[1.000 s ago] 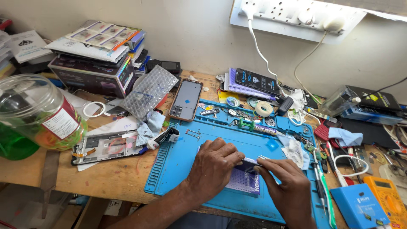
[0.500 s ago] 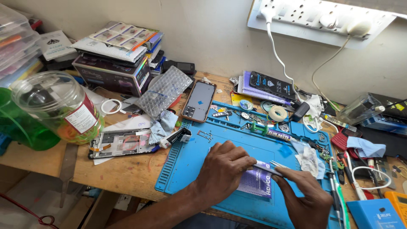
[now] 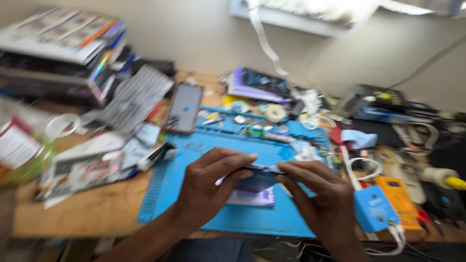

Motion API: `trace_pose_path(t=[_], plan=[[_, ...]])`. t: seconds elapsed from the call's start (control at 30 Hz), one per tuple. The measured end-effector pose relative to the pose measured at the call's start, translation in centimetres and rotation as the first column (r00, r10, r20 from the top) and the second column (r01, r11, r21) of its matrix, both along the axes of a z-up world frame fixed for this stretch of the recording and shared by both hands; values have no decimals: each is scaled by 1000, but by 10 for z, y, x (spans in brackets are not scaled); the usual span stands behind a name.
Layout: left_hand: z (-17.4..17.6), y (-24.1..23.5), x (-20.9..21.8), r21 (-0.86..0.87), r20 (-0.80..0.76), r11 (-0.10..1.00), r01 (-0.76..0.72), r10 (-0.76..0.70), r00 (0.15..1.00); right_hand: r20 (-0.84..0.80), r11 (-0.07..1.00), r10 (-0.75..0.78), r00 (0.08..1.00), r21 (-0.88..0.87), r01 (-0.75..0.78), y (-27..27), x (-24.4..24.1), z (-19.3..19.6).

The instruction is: The person disassembles a smartphone, removes the battery, and applies adhesive to the internal frame. They then reposition the battery and use a screwdriver to secure internal components. The work is performed on a cluttered workbench with various tools and phone parts visible.

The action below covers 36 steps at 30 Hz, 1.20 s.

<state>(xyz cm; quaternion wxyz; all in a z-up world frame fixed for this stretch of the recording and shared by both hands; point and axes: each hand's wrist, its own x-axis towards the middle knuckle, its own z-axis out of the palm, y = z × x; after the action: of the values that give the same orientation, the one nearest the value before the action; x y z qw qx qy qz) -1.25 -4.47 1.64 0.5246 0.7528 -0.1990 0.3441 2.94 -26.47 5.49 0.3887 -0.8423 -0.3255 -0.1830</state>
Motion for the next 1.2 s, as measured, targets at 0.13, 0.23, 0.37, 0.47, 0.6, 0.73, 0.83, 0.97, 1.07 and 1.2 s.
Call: trace_pose_path(t=[0.13,0.23,0.37,0.47,0.6,0.73,0.83,0.97,1.07,1.2], plan=[[12,3,6,91,-71,996,-24,31,997,130,1000,3,992,-20,0,5,9,0],[3,0,9,72,-73,997,-29,35,997,99,996,62,993,54,-68,3,10,-4],[-18,4,13,-235,-130,972,-10,-21,991,53,992,49,997,115,-54,6,8,-9],[-38,8,14,-513,-242,858,29,-177,954,4,999,11,1000,37,-11,9,3,-18],[-51,23,10,-252,-323,968,-6,-78,943,-24,992,43,999,-115,-45,18,11,-31],[-50,35,9,169,-228,985,-30,69,971,133,959,157,979,-256,-119,33,18,-44],[-43,37,12,201,-253,979,-16,68,965,154,948,204,967,-279,-156,46,20,-48],[-44,34,16,194,-270,980,-46,99,958,150,960,164,975,-252,-123,51,21,-51],[-47,32,14,191,-290,980,-63,118,950,176,962,165,970,-245,-119,51,22,-55],[-44,36,12,176,-184,982,-64,97,978,191,970,152,970,-216,-109,43,24,-56]])
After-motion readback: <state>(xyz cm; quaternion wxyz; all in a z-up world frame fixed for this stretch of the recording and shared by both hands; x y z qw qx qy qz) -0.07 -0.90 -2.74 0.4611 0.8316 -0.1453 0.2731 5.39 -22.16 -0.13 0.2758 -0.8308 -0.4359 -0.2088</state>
